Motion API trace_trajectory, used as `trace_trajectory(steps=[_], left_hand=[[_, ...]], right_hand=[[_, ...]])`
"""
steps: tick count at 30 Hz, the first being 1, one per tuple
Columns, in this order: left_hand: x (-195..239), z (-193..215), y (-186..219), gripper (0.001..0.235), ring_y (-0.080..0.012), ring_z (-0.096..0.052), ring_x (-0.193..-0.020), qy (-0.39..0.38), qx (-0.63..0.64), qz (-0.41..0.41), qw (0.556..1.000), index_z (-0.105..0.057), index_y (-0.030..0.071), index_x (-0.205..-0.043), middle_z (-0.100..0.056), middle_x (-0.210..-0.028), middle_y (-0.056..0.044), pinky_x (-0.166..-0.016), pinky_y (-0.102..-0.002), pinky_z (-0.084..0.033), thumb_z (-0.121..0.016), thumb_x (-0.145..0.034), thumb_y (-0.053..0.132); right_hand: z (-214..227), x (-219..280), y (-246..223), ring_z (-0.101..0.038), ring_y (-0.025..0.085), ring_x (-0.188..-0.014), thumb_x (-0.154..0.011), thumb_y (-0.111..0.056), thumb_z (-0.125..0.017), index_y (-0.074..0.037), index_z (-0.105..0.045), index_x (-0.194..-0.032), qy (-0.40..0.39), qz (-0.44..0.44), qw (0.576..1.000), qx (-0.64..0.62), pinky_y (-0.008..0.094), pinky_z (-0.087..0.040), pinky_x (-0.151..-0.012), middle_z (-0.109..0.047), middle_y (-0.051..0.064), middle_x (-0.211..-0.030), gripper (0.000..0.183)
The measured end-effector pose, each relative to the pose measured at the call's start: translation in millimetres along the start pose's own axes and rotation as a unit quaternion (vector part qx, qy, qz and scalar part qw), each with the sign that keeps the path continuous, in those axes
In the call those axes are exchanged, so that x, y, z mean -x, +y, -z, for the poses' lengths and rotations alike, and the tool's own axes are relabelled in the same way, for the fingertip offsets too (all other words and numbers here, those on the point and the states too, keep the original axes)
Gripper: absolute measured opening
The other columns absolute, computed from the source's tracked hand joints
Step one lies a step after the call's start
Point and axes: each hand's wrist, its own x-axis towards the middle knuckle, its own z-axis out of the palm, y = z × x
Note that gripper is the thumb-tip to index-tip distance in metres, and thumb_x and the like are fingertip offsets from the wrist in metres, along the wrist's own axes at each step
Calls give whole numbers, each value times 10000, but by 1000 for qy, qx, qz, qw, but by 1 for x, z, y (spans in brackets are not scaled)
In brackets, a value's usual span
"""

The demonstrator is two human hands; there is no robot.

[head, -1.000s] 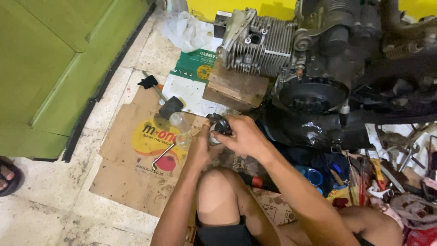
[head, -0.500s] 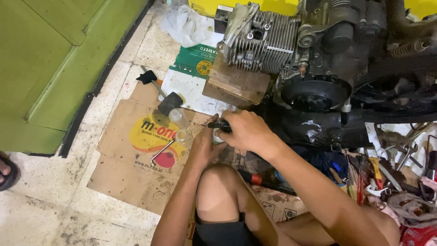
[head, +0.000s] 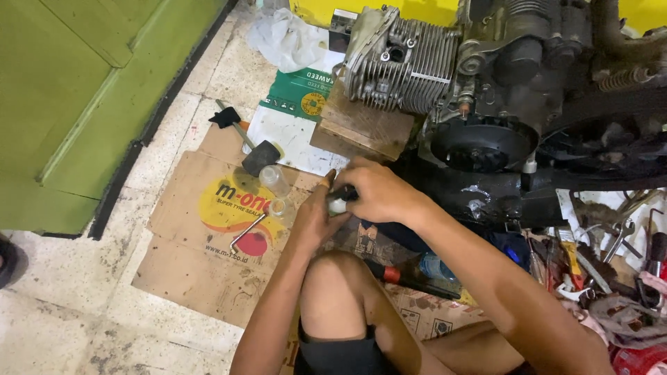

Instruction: Washing and cleaning a black plastic engine cover using water and cleaning solution.

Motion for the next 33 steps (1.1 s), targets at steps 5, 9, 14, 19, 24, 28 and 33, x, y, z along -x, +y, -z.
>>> trace_trajectory(steps=[5, 9, 14, 19, 24, 28, 33], left_hand=[[2, -23, -43, 605, -402, -644, -988, 8, -49, 1, 999, -535, -7, -1221, -655, -1009, -211, -791, -452, -548, -809, -742, 241], [-3, -20, -30, 575, -488, -627, -962, 24, -33, -11, 999, -546, -102, -1167, -636, -1013, -331, -797, -519, -529, -815, -724, 148], [-8, -10, -10, 842, -456, -535, -1189, -20, 12, 25, 999, -368, -71, -1407, -549, -1276, -318, -984, -522, -466, -817, -712, 85], [-5, -21, -30, 839, -449, -557, -1152, 7, -14, 5, 1000, -374, -59, -1402, -552, -1283, -301, -945, -504, -494, -817, -714, 122], [-7, -19, -26, 906, -437, -594, -1103, 1, -25, 17, 1000, -332, -33, -1443, -612, -1179, -287, -904, -511, -522, -829, -702, 129], [-7, -17, -23, 898, -452, -592, -1105, -21, -18, 49, 998, -311, -33, -1454, -609, -1209, -278, -892, -552, -516, -804, -720, 125], [0, -20, -46, 910, -463, -596, -1099, -20, 19, 39, 999, -295, -64, -1449, -633, -1166, -275, -914, -572, -499, -814, -739, 172]], right_hand=[[15, 3, -9, -581, 486, -1075, -734, -303, -693, -61, -619, -1213, -14, -4, 999, -39, 565, -505, -875, -586, 255, -1157, 542], [7, 0, -2, -656, 463, -940, -864, -416, -597, -12, -655, -1148, -15, -62, 996, 62, 508, -554, -771, -643, 287, -1030, 497], [6, -6, -1, -613, 457, -1044, -751, -168, -675, -66, -679, -1121, -38, -7, 999, 23, 525, -546, -828, -609, 224, -1124, 383], [17, -1, -10, -614, 460, -1039, -795, -269, -648, -34, -634, -1188, -38, -41, 998, 15, 533, -537, -830, -606, 253, -1121, 458], [9, -7, 1, -669, 436, -924, -837, -289, -634, -36, -667, -1133, -38, -49, 996, 68, 486, -576, -726, -660, 257, -1032, 391], [15, -5, -2, -616, 468, -1016, -757, -137, -645, -28, -700, -1090, -45, 38, 998, 7, 529, -544, -816, -631, 247, -1077, 355], [35, -6, 17, -637, 423, -858, -624, -56, -731, -93, -762, -859, 34, 210, 977, 12, 498, -516, -727, -625, 156, -913, 241]])
